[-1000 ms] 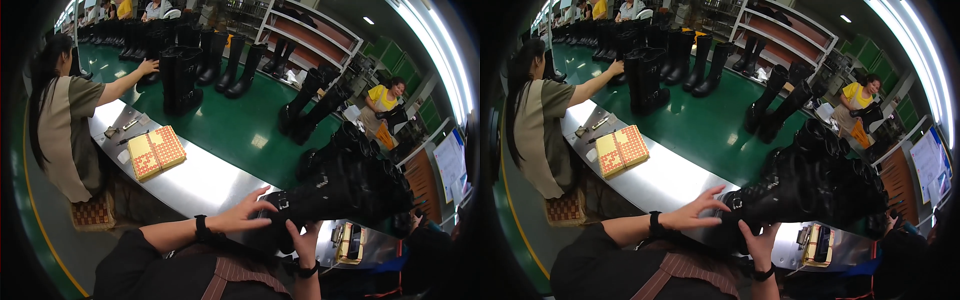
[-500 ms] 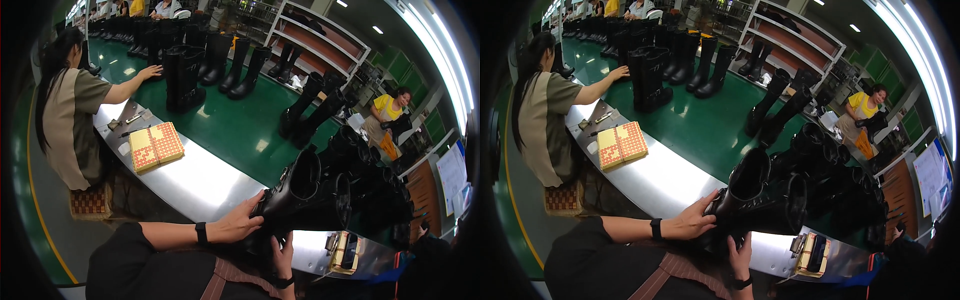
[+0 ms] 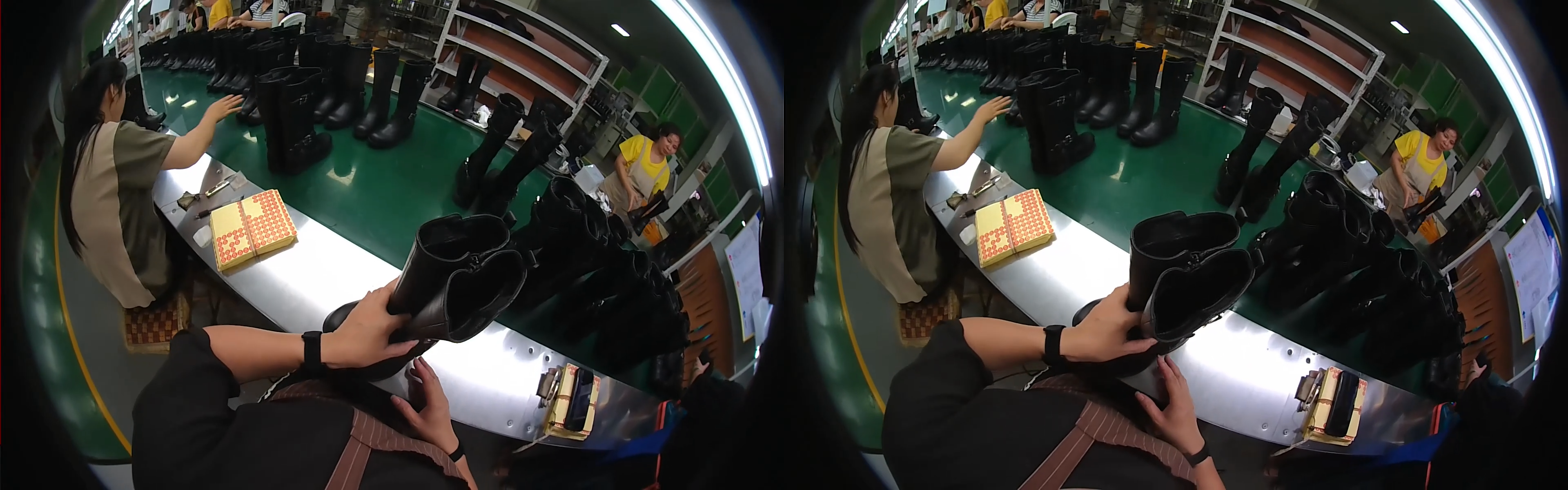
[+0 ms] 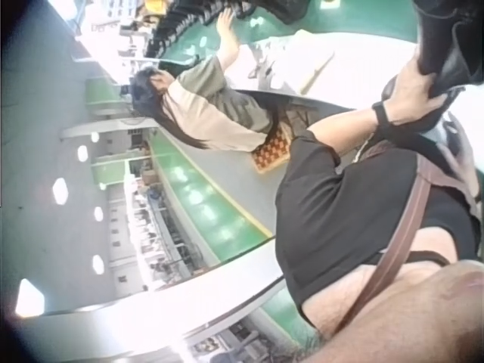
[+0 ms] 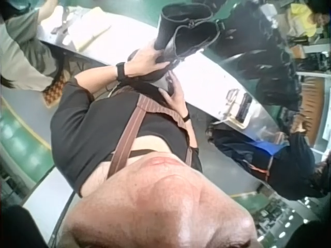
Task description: Inspecting and trimming threads from black boots in a factory setting.
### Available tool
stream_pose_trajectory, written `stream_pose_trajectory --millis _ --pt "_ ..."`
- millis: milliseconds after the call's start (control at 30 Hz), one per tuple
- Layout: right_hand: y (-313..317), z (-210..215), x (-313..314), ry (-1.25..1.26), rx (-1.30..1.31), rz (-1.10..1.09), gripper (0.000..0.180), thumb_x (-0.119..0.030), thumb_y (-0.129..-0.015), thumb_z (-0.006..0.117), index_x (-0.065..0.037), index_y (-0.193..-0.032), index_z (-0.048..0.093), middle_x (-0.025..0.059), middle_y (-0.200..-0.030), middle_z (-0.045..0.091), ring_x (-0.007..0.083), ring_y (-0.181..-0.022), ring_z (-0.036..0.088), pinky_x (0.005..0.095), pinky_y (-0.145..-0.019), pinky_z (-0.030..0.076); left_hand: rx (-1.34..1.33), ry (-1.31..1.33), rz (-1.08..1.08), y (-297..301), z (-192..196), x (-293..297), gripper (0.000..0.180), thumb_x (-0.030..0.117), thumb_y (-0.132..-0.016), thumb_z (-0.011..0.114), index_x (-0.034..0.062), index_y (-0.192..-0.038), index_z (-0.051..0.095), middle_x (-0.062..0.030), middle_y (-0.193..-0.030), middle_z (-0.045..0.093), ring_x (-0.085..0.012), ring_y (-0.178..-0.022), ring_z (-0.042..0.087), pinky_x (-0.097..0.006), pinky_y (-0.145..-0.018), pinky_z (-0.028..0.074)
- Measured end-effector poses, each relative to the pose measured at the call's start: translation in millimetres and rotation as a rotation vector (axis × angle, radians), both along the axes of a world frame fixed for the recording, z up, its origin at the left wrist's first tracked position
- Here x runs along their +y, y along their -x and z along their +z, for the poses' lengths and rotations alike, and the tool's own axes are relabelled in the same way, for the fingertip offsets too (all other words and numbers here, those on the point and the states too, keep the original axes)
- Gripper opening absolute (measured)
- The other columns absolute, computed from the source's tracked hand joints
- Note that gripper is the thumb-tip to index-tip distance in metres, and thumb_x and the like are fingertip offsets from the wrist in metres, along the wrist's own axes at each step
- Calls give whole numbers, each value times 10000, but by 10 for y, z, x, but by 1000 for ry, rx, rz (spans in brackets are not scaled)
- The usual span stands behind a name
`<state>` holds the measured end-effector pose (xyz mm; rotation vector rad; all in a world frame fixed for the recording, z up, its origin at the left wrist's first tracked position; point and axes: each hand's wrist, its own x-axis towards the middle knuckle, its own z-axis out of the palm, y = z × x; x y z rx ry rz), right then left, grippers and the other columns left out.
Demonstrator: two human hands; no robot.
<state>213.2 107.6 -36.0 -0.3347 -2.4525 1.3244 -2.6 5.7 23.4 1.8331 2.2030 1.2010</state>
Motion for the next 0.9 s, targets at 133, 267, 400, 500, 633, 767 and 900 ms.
stream_pose_trajectory --millis 133,267,400,500,633,767,900 --pt "-133 -20 69 73 43 -188 550 -104 -823 762 -34 -1322 542 160 -1244 583 268 -1038 623 351 -895 508 -374 24 30 267 6 -36 446 328 -860 711 -28 -1128 683 -232 -1334 463 -387 -1236 460 -423 -1064 385" --pt "-269 -70 190 -121 67 -530 251 -56 -801 744 -35 -1044 681 108 -938 663 240 -794 628 333 -737 505 -342 142 215 804 222 -86 542 285 -911 698 -35 -1313 527 -185 -1327 528 -308 -1199 564 -365 -1016 459" --pt "-238 -151 300 -248 37 -590 111 -49 -789 728 -55 -894 695 72 -803 662 237 -702 610 349 -670 462 -249 17 262 1621 385 389 420 355 -899 678 -7 -1111 702 -228 -1298 544 -349 -1162 564 -403 -995 458" --pt "-187 -229 299 -341 -61 -650 79 -62 -760 741 -68 -826 698 46 -716 634 211 -630 585 324 -610 434 -148 19 400 2335 275 1209 496 403 -878 688 -53 -1072 694 -239 -1299 519 -380 -1139 564 -409 -973 465" --pt "-250 -368 284 -539 -31 -650 356 -96 -752 750 -147 -1094 666 53 -949 678 239 -774 639 367 -705 476 11 -117 517 3266 123 2449 526 420 -853 695 -92 -972 682 -276 -1222 539 -448 -1078 566 -441 -975 466" --pt "-418 -437 410 -527 -145 -501 370 -177 -742 748 -169 -1101 658 32 -956 676 252 -812 628 396 -758 453 -127 79 586 4007 17 3344 701 595 -787 707 46 -1216 635 -254 -1550 241 -443 -1345 387 -601 -1079 346" --pt "-435 -386 412 -391 -314 -428 244 -207 -754 776 -178 -976 680 13 -881 666 243 -761 608 385 -700 439 -152 574 645 3996 -695 3552 768 771 -856 443 359 -1500 364 -212 -1624 -57 -501 -1414 230 -674 -1103 216"
